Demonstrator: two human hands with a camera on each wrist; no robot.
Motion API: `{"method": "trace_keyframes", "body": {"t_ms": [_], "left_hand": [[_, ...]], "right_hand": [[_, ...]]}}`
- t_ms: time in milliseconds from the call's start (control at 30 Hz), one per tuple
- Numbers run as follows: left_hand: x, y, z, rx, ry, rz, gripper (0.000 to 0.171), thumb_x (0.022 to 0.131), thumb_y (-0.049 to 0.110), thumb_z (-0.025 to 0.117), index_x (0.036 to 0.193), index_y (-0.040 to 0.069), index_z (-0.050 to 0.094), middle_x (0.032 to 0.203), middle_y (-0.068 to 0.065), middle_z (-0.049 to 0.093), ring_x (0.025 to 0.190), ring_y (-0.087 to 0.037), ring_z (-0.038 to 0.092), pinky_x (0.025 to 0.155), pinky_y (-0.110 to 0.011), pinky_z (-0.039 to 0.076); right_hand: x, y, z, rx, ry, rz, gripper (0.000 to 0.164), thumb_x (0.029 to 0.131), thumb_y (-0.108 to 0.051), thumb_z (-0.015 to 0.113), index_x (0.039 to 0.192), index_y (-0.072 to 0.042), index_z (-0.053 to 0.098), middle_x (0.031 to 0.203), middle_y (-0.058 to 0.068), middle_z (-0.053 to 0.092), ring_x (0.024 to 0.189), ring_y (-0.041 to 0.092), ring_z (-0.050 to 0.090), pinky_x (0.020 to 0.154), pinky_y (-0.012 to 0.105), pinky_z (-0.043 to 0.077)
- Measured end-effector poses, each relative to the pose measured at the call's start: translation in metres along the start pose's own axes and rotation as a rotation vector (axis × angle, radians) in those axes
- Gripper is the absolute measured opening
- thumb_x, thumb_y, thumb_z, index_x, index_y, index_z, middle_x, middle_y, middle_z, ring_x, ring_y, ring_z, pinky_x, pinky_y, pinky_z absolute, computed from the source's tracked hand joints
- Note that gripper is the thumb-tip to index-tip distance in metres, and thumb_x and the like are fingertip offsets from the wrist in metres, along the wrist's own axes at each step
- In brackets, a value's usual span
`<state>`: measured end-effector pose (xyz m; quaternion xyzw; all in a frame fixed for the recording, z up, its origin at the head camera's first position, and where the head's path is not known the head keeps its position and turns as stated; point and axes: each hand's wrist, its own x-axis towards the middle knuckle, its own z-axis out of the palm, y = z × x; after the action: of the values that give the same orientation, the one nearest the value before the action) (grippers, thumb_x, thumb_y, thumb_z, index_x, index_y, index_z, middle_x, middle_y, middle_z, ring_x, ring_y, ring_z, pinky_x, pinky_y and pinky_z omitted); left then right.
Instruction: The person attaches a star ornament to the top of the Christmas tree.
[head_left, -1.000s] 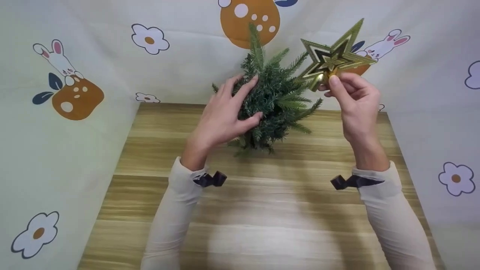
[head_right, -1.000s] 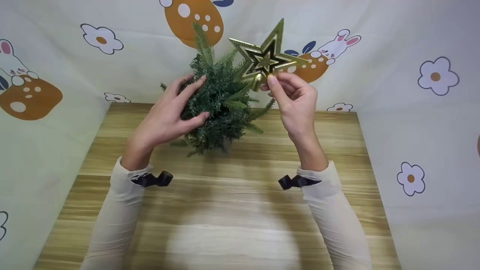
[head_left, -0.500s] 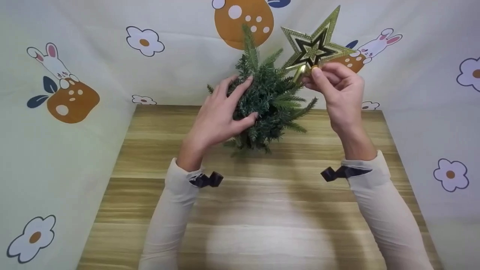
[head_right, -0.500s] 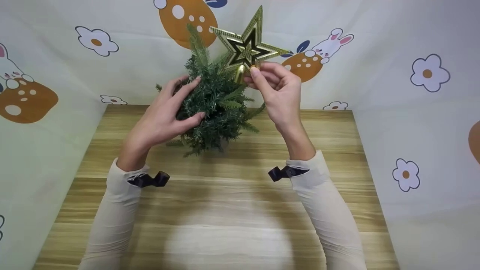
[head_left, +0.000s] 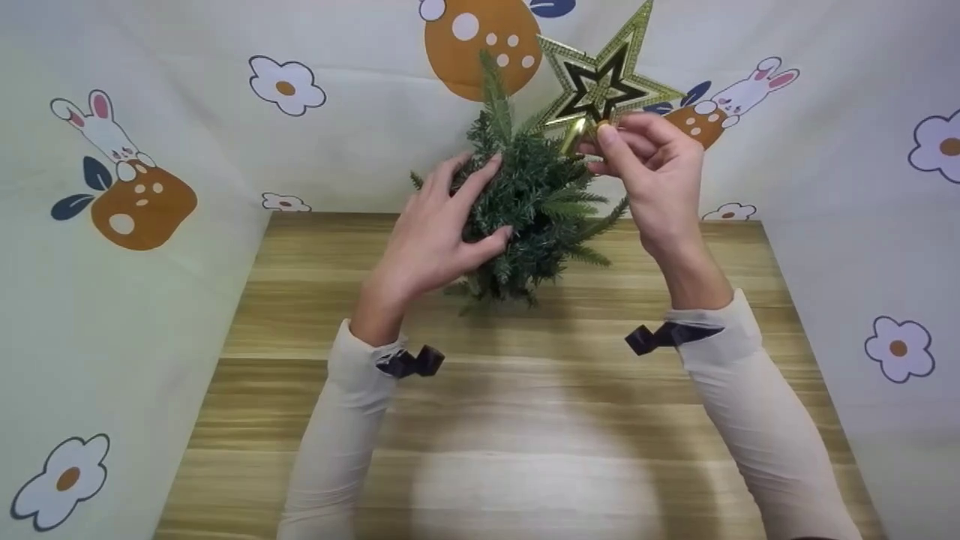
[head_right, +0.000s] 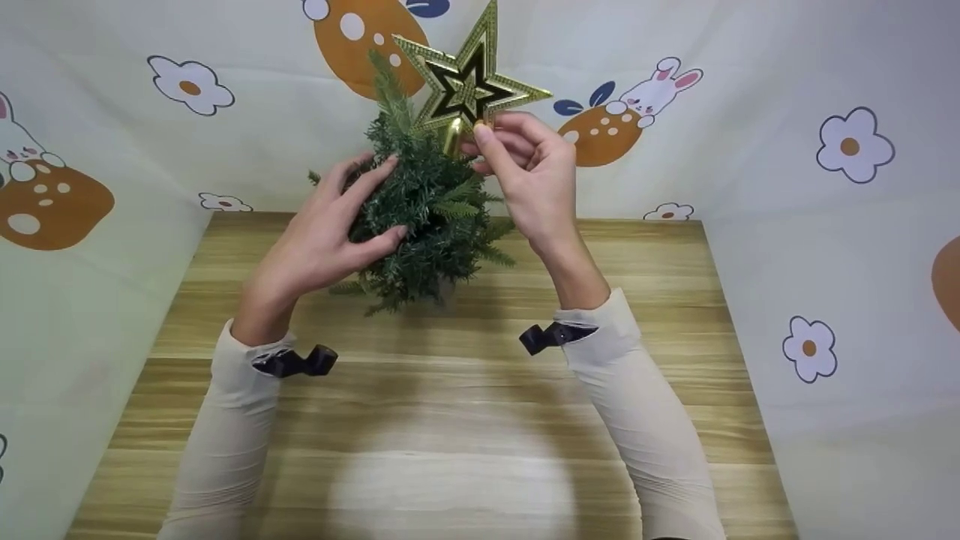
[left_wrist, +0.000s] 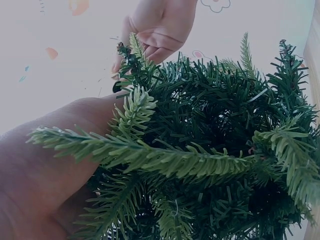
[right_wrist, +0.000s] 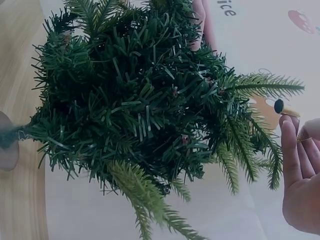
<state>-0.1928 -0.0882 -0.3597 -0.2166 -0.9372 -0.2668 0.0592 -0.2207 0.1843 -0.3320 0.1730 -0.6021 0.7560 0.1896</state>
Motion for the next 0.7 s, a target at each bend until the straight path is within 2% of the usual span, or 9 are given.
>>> {"method": "trace_keyframes", "body": {"t_ms": [133,500,700], "left_hand": [[0.0,0.0,0.0,0.0,-0.004,-0.004,0.087,0.098,0.064,0.062,0.172,0.047,0.019,0.178,-0.01,0.024,0.16,-0.037,0.035,0.126,-0.066,0.035],[-0.002,0.0,0.0,-0.004,-0.006,-0.016,0.085,0.099,0.064,0.062,0.171,0.05,0.02,0.172,-0.011,0.033,0.15,-0.038,0.046,0.121,-0.063,0.041],[-0.003,0.0,-0.002,-0.006,-0.002,-0.016,0.085,0.098,0.063,0.063,0.171,0.05,0.02,0.172,-0.013,0.033,0.151,-0.037,0.045,0.123,-0.062,0.039]], "right_hand": [[0.003,-0.003,0.004,-0.015,-0.003,0.004,0.012,0.098,-0.003,0.078,0.107,0.004,0.074,0.101,0.023,0.082,0.091,0.032,0.083,0.075,0.041,0.068],[0.011,-0.006,0.021,-0.046,-0.046,-0.032,0.01,0.1,-0.004,0.075,0.108,0.002,0.075,0.106,0.024,0.082,0.093,0.031,0.082,0.075,0.038,0.067],[0.015,-0.007,0.031,-0.055,-0.085,-0.045,0.011,0.101,-0.003,0.073,0.111,0.002,0.074,0.106,0.022,0.082,0.094,0.032,0.082,0.073,0.036,0.067]]}}
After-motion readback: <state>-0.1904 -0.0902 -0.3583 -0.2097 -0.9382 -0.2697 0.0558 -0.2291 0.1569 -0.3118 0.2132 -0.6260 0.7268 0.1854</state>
